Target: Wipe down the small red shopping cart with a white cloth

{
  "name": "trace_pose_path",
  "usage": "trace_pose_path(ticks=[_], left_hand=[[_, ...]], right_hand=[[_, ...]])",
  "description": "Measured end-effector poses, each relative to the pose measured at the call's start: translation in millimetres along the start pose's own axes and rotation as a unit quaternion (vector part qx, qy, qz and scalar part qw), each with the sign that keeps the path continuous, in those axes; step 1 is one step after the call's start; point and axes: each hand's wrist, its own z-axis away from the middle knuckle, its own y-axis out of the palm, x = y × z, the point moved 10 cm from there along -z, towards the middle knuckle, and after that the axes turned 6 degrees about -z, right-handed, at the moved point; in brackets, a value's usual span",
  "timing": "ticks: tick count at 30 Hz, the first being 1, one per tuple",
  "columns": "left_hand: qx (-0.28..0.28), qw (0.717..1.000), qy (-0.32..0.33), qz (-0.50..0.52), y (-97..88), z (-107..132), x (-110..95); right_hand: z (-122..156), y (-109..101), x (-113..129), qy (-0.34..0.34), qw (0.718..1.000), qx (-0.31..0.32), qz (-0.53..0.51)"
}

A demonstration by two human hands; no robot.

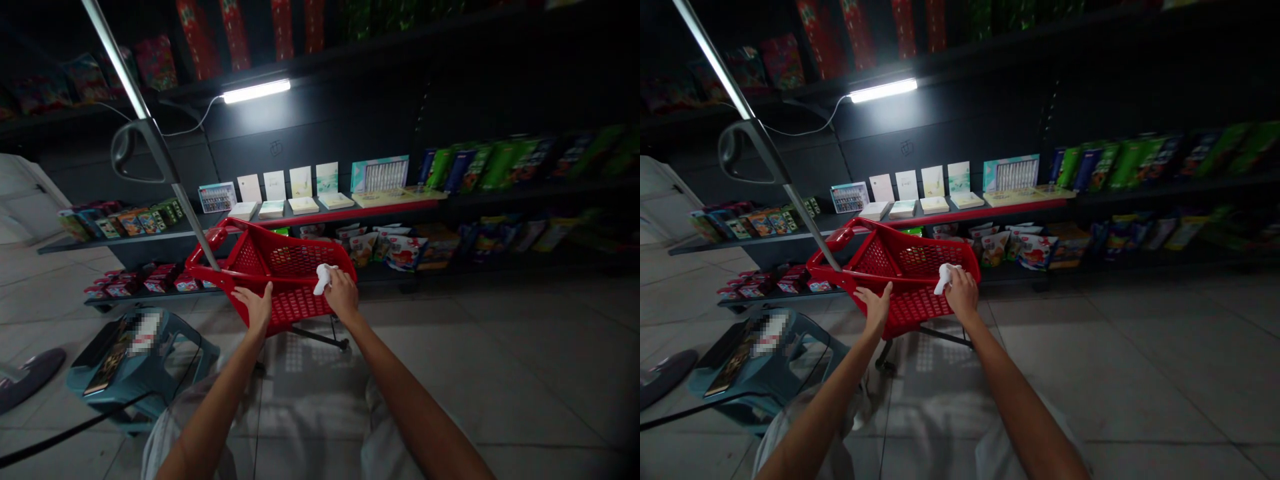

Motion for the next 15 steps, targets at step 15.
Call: trace_pose_path(ticks=[15], left_hand=[[-0.046,0.989,-0.136,-0.018,14.4,-40,37]], right_hand=[[18,38,60,-0.064,0.990,0.087,-0.092]])
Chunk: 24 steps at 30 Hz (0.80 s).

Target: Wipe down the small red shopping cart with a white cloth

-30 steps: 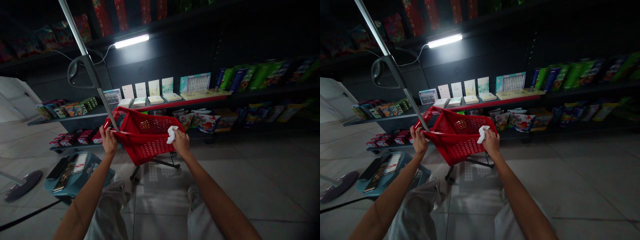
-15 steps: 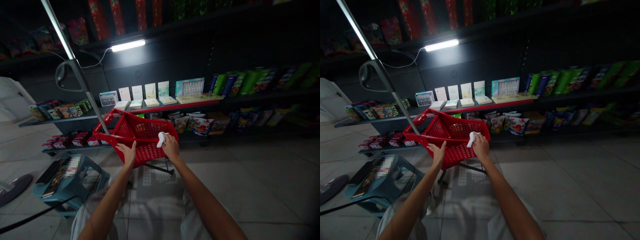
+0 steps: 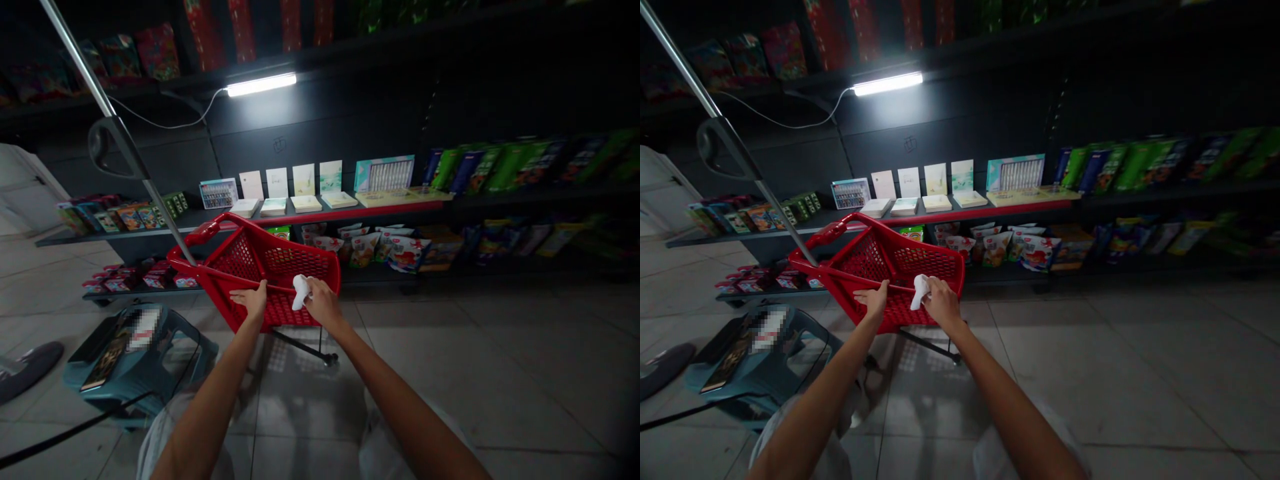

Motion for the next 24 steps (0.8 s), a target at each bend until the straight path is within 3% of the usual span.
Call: trace_pose_path(ticks=[5,12,17,24], left_hand=[[0.025,1.000,-0.014,0.003,-6.3,-17,4],[0.019,1.000,0.001,0.020,-11.4,-19,5],[0.022,1.000,0.001,0.010,-14.8,-20,7],[0.032,0.999,0.008,-0.015,-19.5,-19,10]], right_hand=[[-1,8,9,-0.008,1.000,0.017,-0.022],[2,8,15,-0.007,0.999,0.042,-0.017],[8,6,13,0.003,0.998,0.065,-0.006],[17,0,0,0.017,0.994,0.086,-0.066]])
